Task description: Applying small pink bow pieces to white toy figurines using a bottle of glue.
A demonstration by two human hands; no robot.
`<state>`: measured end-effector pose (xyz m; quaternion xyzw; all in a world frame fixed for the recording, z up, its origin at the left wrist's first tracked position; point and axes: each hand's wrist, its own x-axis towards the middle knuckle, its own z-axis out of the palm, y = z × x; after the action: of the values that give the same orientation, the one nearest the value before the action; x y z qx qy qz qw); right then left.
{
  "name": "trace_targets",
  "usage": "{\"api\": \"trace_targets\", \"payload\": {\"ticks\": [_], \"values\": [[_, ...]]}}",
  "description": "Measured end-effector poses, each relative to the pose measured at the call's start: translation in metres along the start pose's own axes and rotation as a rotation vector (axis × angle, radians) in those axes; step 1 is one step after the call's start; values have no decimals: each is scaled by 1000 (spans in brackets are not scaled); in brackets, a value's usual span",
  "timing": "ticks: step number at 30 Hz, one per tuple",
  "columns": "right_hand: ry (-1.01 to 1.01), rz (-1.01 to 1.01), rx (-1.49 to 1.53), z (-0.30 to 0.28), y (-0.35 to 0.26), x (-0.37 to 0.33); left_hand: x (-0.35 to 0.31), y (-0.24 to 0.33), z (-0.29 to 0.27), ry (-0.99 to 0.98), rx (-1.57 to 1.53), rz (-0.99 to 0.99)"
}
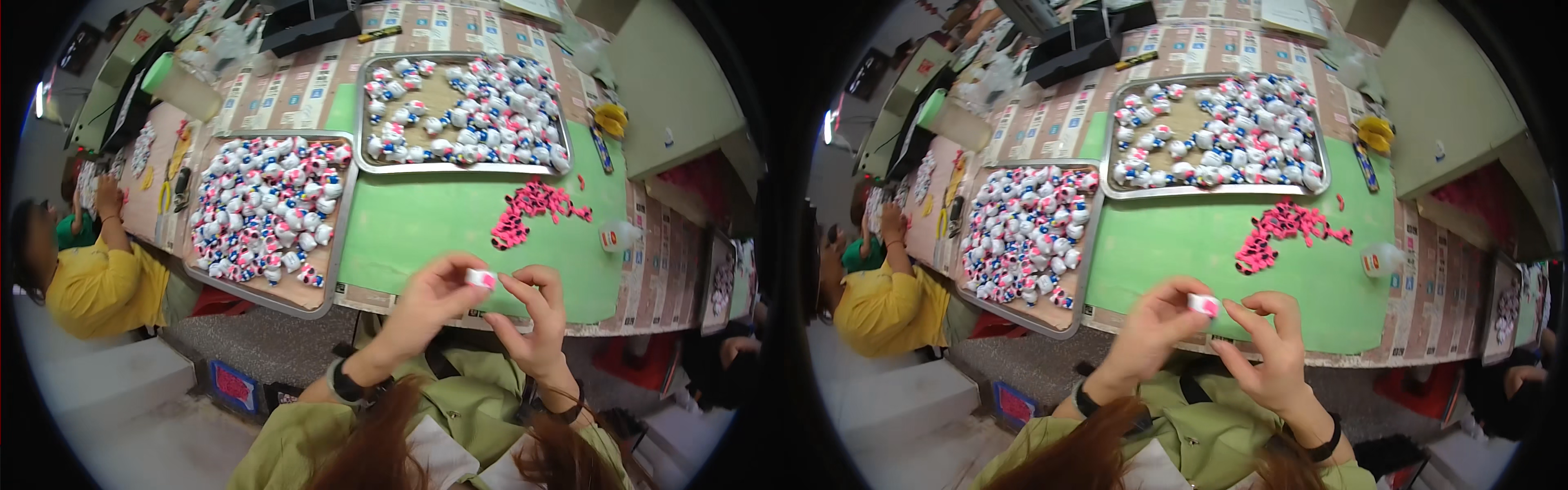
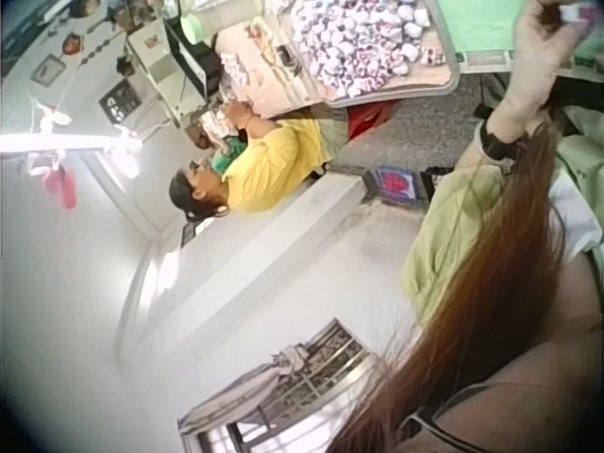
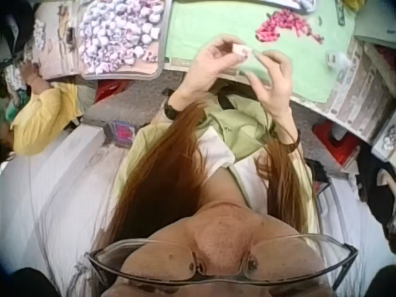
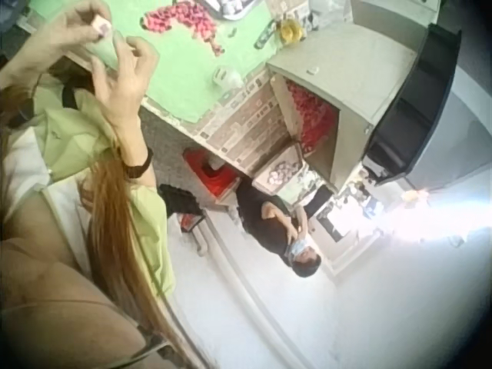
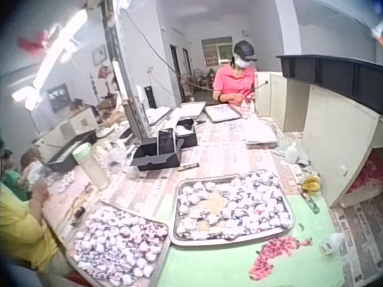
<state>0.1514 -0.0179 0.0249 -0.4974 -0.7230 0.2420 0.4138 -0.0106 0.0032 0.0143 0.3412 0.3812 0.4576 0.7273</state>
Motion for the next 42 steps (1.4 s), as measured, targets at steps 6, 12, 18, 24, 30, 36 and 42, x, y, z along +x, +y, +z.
{"api": "trace_targets", "payload": {"ticks": [6, 12, 18, 24, 30, 36, 42], "values": [[-89, 54, 76, -15, 15, 3, -1, 82, -118, 790, 1369, 385], [-131, 239, 329, -24, 19, 20, 13, 108, -81, 393, 1516, 521], [150, 703, 1048, -22, 43, 31, 112, 95, 45, -228, 1529, 500], [209, 810, 1309, -31, 60, 28, 195, 23, 89, -424, 1955, 408], [130, 865, 1472, -28, 58, 31, 214, 30, 63, -388, 2046, 308], [23, 1058, 1617, 9, 61, 54, 252, 30, 2, -465, 2076, 454], [48, 1129, 1609, 40, 52, 79, 222, 62, 12, -348, 1973, 99]]}}
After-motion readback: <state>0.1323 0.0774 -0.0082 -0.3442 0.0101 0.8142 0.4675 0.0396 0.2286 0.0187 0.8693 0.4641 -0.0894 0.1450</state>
